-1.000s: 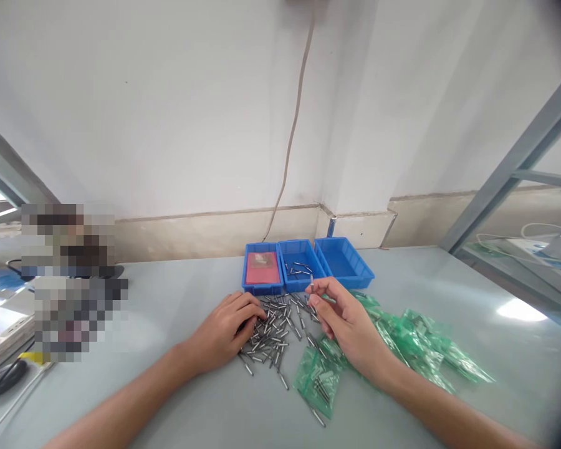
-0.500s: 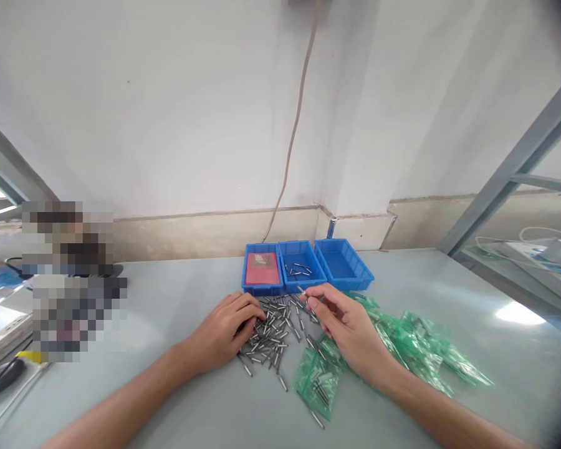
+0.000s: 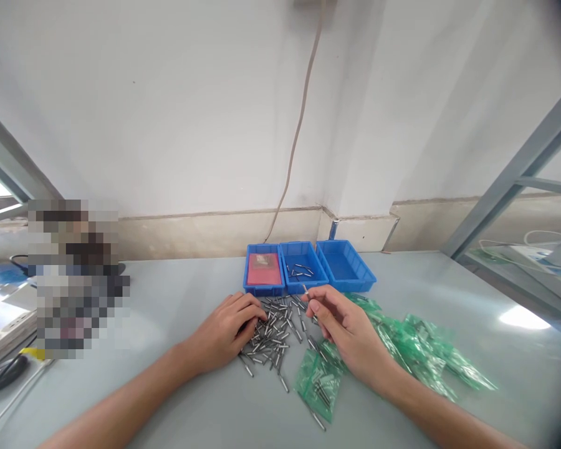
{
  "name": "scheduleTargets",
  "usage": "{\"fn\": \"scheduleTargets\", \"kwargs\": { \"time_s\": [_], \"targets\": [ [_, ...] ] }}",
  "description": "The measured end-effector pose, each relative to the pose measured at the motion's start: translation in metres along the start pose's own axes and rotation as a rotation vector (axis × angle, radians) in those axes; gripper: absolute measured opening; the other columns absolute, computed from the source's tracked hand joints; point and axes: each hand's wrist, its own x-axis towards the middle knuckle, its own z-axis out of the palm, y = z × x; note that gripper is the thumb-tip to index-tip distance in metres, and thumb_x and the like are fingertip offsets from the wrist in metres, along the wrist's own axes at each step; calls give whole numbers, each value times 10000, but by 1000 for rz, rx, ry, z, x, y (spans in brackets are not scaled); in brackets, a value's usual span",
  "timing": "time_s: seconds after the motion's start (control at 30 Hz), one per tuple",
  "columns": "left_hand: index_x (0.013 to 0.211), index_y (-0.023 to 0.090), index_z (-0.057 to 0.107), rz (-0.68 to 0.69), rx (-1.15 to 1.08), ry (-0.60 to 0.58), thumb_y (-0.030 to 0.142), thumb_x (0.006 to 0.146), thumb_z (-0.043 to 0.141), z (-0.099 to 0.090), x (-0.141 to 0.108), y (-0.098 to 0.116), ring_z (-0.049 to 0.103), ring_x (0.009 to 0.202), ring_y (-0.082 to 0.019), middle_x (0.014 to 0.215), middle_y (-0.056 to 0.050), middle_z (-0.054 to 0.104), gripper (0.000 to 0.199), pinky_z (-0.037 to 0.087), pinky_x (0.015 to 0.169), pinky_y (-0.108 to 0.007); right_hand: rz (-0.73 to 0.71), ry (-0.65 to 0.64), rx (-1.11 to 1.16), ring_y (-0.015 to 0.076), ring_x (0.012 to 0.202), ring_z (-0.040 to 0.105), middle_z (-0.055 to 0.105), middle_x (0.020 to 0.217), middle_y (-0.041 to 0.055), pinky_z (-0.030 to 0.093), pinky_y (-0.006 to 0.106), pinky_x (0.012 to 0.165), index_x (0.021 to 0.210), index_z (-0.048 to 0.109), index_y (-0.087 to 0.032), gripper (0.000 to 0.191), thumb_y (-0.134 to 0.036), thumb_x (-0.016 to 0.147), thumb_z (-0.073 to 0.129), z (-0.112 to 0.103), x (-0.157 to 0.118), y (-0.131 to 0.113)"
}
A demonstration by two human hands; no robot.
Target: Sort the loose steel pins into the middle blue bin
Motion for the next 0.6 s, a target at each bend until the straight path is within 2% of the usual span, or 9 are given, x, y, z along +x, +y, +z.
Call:
{"fn": "scheduleTargets", "kwargs": {
  "time_s": [0.33, 0.6],
  "targets": [
    [1207, 233, 678, 11, 0, 21, 128, 1098, 466, 0, 0, 0, 651, 1104, -232, 1224, -85, 698, 261, 549, 990, -392, -10, 20, 24, 140, 597, 522, 680, 905, 13, 442, 278, 557, 1106, 633, -248, 349, -583, 1068, 543, 2, 1, -5],
    [1210, 234, 669, 4, -8, 10, 129, 1102, 459, 1, 1, 0, 641, 1112, -233, 1226, -84, 692, 259, 538, 995, -397, -38, 2, 8, 133, 616, 517, 671, 899, 5, 447, 272, 577, 1120, 630, -245, 264, -488, 1100, 529, 2, -1, -4]
  ]
}}
